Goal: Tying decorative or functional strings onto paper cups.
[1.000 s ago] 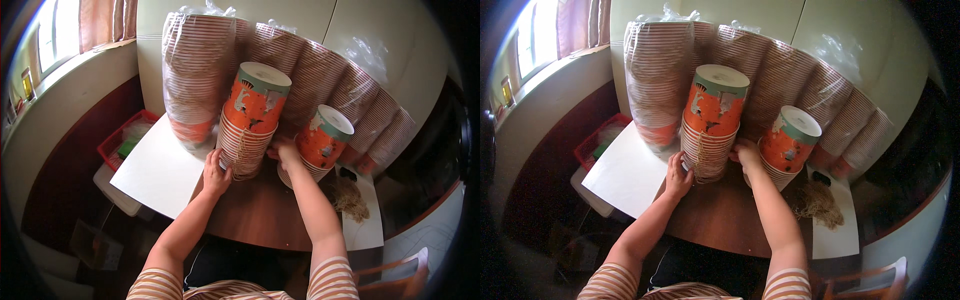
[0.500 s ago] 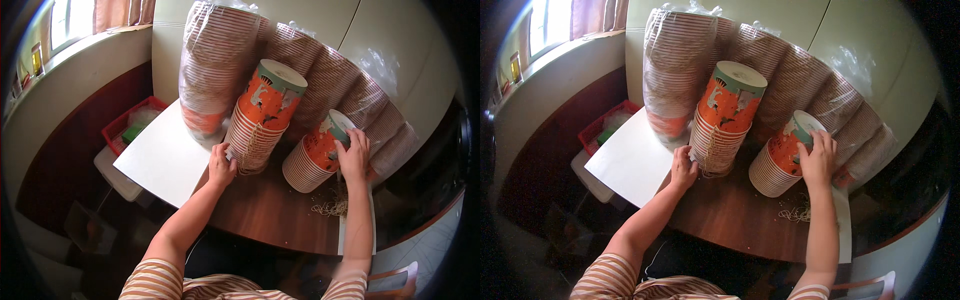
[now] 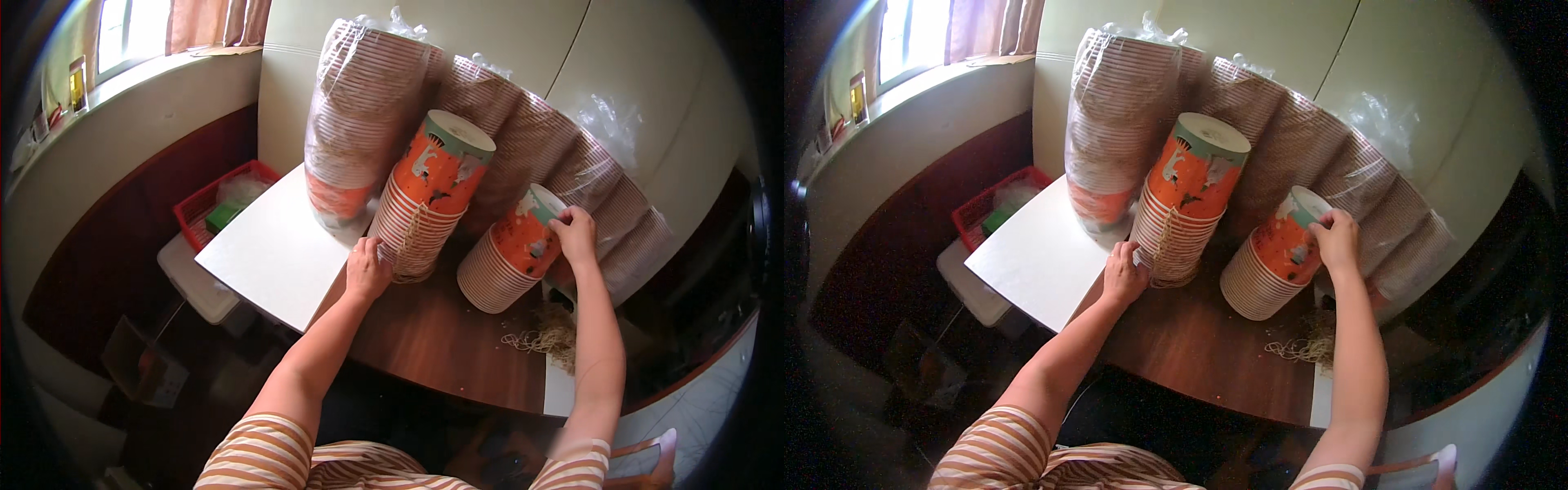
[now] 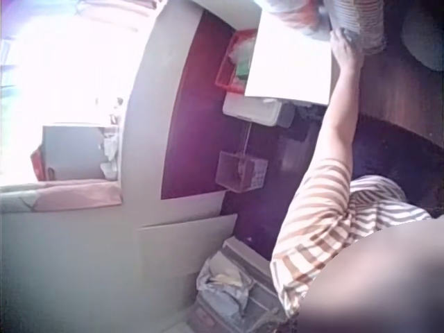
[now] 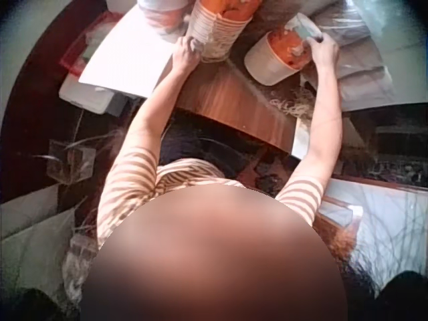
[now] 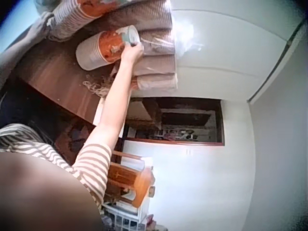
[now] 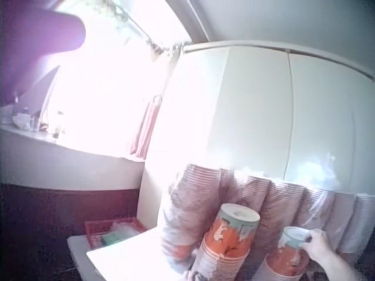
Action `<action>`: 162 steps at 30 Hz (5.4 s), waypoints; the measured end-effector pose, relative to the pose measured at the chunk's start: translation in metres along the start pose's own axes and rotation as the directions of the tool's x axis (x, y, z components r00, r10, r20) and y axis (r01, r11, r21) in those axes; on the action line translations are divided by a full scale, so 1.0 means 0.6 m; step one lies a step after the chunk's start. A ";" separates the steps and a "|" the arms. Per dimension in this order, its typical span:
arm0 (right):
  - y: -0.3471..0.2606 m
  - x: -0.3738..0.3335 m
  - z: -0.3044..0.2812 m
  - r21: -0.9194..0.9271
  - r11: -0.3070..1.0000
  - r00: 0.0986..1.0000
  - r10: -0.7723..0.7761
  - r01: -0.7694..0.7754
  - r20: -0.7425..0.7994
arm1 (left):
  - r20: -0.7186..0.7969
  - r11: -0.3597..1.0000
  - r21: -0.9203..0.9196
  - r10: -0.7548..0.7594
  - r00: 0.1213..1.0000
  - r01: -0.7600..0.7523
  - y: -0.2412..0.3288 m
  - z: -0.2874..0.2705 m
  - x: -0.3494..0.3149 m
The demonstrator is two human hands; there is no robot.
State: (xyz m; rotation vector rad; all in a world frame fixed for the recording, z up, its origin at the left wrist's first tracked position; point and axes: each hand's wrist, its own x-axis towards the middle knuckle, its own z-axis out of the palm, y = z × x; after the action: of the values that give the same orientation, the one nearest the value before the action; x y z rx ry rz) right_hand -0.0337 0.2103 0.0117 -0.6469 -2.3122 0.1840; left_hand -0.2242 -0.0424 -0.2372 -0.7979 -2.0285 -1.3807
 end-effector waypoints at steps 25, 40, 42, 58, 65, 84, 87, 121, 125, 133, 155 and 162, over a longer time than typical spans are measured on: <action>0.036 -0.363 0.015 0.876 -0.394 0.861 0.301 -0.280 0.410 | -0.071 0.980 -0.191 0.052 0.996 -0.064 0.013 -0.021 0.010; 0.063 -0.440 0.122 0.548 0.096 0.534 0.418 -0.831 0.735 | 0.602 0.804 -0.426 -0.090 0.793 0.415 0.194 -0.079 0.022; 0.091 -0.416 0.075 0.199 0.901 0.854 0.267 -0.386 0.447 | 0.586 0.783 -0.453 -0.098 0.804 0.426 0.190 -0.086 0.013; 0.165 -0.323 0.090 -0.254 0.930 0.845 -0.097 0.265 0.526 | 0.316 0.886 -0.432 -0.026 0.949 0.168 0.216 -0.183 -0.046; 0.207 -0.215 -0.021 0.492 0.721 0.858 0.290 -0.487 0.424 | 0.261 0.857 -0.516 0.131 0.956 0.023 0.242 -0.208 -0.032; 0.081 -0.028 -0.218 0.815 0.409 0.911 0.149 -0.411 0.385 | 0.393 0.791 -0.612 0.321 0.862 -0.015 0.330 -0.169 0.067; 0.043 -0.052 -0.220 0.804 0.419 0.898 0.073 -0.422 0.434 | 0.411 0.773 -0.634 0.366 0.835 -0.026 0.355 -0.155 0.084; -0.130 -0.473 -0.069 0.706 0.688 0.828 -0.290 -0.168 0.480 | 0.969 0.436 -0.017 0.228 -0.092 0.900 0.294 -0.238 -0.160; -0.135 -0.509 -0.021 0.706 0.622 0.727 -0.303 -0.339 0.616 | 0.977 0.370 0.023 0.189 -0.100 0.929 0.286 -0.232 -0.176; -0.130 -0.516 0.001 0.661 0.749 0.914 -0.239 -0.042 0.329 | 0.979 0.019 0.178 0.099 -0.179 0.984 0.258 -0.223 -0.186; -0.130 -0.537 0.029 0.718 0.154 0.700 -0.158 -0.679 0.696 | 0.992 0.376 -0.115 -0.013 0.129 0.920 0.263 -0.242 -0.194; -0.145 -0.519 0.016 0.687 0.660 0.863 -0.116 -0.303 0.492 | 0.991 0.446 -0.073 -0.064 0.113 0.892 0.256 -0.245 -0.191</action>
State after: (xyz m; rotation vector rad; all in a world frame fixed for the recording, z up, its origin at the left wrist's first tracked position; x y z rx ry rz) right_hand 0.1170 -0.0205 -0.1576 -0.2884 -2.3510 1.4463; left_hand -0.0180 -0.1542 -0.1794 -1.5290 -2.8449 -2.8146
